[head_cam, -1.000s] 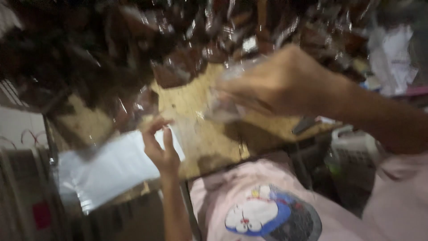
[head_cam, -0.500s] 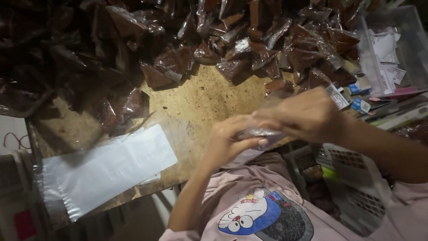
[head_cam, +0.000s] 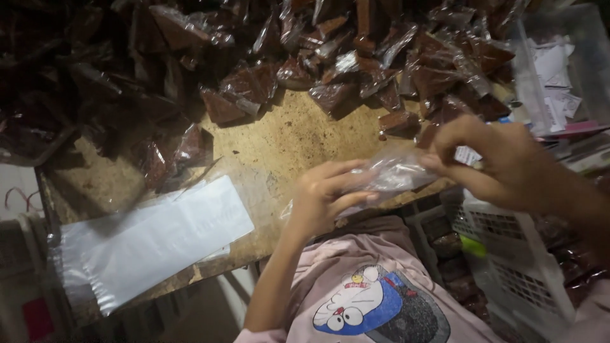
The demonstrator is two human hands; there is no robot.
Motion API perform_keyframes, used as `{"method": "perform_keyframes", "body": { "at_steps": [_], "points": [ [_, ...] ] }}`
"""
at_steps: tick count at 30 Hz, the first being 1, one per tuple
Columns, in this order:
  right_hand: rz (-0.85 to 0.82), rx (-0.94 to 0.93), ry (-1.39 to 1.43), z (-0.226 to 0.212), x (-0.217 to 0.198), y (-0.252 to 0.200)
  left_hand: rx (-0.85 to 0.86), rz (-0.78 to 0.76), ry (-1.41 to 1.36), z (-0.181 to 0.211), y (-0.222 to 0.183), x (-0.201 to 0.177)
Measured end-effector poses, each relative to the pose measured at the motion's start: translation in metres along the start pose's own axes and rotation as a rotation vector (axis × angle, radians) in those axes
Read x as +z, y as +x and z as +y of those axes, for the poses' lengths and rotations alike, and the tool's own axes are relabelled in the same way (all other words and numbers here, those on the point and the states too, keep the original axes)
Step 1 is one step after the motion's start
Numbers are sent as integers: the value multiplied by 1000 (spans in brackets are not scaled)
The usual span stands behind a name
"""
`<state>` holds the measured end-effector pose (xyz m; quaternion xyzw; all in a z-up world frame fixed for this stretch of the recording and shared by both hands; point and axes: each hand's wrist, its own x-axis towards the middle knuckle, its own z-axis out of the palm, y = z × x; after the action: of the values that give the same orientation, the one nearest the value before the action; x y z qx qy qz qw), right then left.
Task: Packaging small, individually wrapped triangular food items into larger plastic bags, including inserting a label and stapling the bag closed.
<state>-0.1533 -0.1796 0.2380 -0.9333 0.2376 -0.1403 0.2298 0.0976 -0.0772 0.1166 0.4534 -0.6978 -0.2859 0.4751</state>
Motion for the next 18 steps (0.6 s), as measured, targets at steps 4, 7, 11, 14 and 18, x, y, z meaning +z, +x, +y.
{"method": "perform_keyframes", "body": {
  "at_steps": [4, 7, 11, 14, 18],
  "points": [
    [-45, -40, -33, -27, 5, 3, 14, 16, -59, -1, 1, 1],
    [-125, -201, -744, -31, 16, 2, 39, 45, -43, -1, -4, 7],
    [-97, 74, -303, -21, 19, 6, 86, 156, 23, 5, -10, 8],
    [-183, 460, -61, -32, 23, 27, 126, 211, 66, 6, -18, 17],
    [-311, 1004, 268, -40, 21, 46, 9, 210, 22, 26, -18, 6]
  ]
}}
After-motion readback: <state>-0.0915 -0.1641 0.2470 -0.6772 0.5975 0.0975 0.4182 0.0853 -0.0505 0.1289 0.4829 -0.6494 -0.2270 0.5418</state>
